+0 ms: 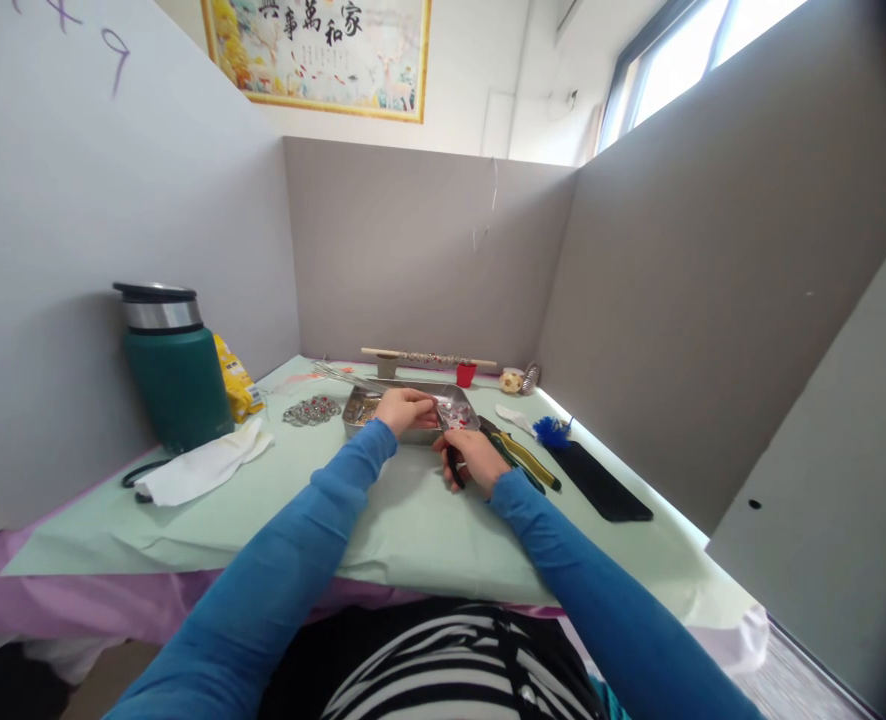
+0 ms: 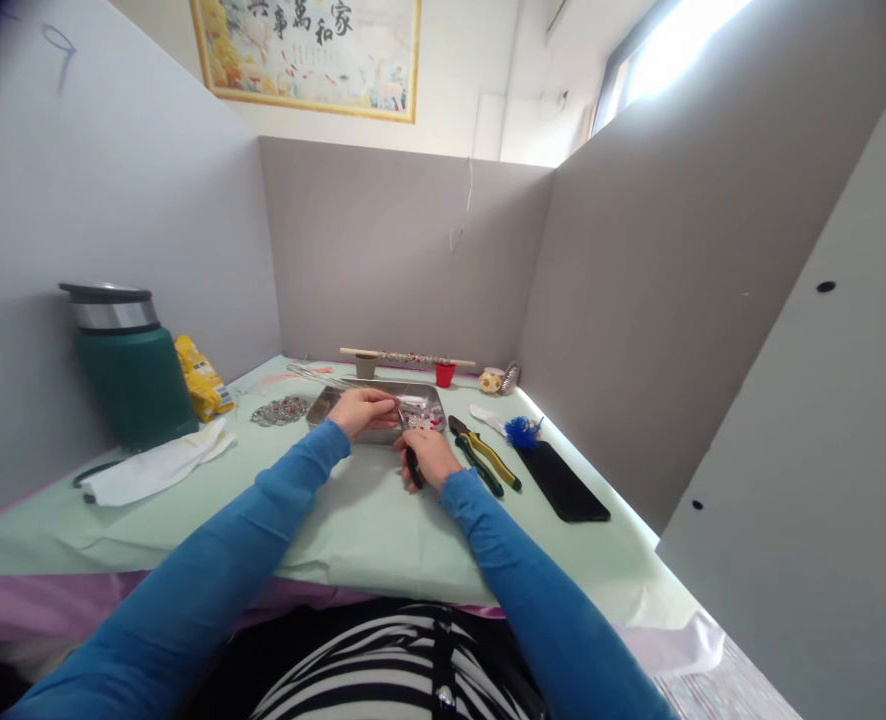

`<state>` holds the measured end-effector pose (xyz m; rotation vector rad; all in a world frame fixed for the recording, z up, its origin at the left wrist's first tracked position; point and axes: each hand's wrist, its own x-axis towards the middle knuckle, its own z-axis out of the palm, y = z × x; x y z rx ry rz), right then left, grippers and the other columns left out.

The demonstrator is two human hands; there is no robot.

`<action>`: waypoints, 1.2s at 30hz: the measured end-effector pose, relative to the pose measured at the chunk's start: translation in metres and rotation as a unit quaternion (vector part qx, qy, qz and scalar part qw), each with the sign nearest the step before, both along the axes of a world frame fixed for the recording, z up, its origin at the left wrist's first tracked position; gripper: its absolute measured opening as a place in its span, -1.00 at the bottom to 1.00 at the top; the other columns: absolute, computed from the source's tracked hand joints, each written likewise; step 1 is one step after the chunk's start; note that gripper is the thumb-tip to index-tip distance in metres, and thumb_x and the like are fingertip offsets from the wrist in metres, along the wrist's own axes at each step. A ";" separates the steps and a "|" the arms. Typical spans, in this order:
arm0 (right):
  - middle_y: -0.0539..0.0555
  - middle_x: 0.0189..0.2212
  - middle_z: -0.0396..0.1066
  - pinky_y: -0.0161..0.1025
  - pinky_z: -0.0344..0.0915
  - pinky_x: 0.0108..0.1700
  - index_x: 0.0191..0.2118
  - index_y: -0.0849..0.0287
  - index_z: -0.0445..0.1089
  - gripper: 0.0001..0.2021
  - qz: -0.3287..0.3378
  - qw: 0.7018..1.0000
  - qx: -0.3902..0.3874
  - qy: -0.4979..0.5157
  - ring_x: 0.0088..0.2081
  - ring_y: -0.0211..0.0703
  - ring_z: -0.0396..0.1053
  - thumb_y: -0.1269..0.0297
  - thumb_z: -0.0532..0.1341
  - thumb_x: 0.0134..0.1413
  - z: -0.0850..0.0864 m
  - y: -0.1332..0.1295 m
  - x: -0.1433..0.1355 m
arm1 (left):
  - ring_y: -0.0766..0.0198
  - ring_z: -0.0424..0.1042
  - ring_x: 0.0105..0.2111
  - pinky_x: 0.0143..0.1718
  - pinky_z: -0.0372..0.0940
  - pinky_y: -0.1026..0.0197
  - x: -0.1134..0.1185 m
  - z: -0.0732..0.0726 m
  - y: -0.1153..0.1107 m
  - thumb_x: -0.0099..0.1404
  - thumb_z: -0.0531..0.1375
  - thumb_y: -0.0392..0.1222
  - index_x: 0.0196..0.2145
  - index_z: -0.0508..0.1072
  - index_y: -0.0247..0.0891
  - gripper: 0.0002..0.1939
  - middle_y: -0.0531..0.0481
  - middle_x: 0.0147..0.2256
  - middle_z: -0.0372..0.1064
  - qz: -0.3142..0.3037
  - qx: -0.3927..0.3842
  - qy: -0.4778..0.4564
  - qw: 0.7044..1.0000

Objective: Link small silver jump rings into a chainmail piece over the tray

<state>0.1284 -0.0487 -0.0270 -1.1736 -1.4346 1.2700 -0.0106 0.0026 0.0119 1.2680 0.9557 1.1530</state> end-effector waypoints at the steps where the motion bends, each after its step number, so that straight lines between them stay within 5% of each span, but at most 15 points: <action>1: -0.03 -0.64 0.25 -0.36 0.24 -0.71 -0.43 0.22 0.31 -0.81 -0.002 1.000 0.000 -0.003 -0.67 -0.31 0.25 0.23 0.05 0.01 0.000 0.000 0.000 | 0.30 0.45 -0.54 -0.33 0.42 0.19 0.000 0.000 0.000 0.09 0.22 -0.42 -0.45 0.44 -0.40 -0.98 -0.03 -0.58 0.43 0.001 0.003 0.005 1.000; 18: 0.01 -0.61 0.29 -0.34 0.19 -0.73 -0.47 0.20 0.35 -0.80 -0.060 0.994 0.054 -0.077 -0.69 -0.29 0.24 0.24 0.05 0.01 -0.007 0.008 -0.001 | 0.23 0.48 -0.48 -0.44 0.38 0.24 0.001 -0.008 0.008 0.11 0.15 -0.38 -0.42 0.44 -0.33 -0.93 -0.03 -0.52 0.45 0.010 0.081 0.106 0.991; 30: 0.03 -0.63 0.29 -0.29 0.19 -0.69 -0.52 0.20 0.34 -0.80 -0.059 0.994 0.017 -0.085 -0.69 -0.26 0.24 0.24 0.08 0.00 0.001 0.007 -0.004 | 0.24 0.47 -0.43 -0.28 0.34 0.28 -0.005 -0.011 0.011 0.07 0.19 -0.31 -0.42 0.53 -0.22 -0.88 0.01 -0.56 0.45 0.049 0.227 0.268 0.935; 36: 0.01 -0.71 0.27 -0.31 0.13 -0.72 -0.55 0.19 0.33 -0.78 -0.058 0.991 0.048 -0.111 -0.74 -0.28 0.18 0.26 0.05 0.01 0.000 0.006 -0.004 | 0.23 0.47 -0.48 -0.42 0.36 0.27 -0.002 -0.008 0.008 0.08 0.17 -0.35 -0.40 0.51 -0.27 -0.87 -0.01 -0.55 0.45 0.032 0.160 0.214 0.963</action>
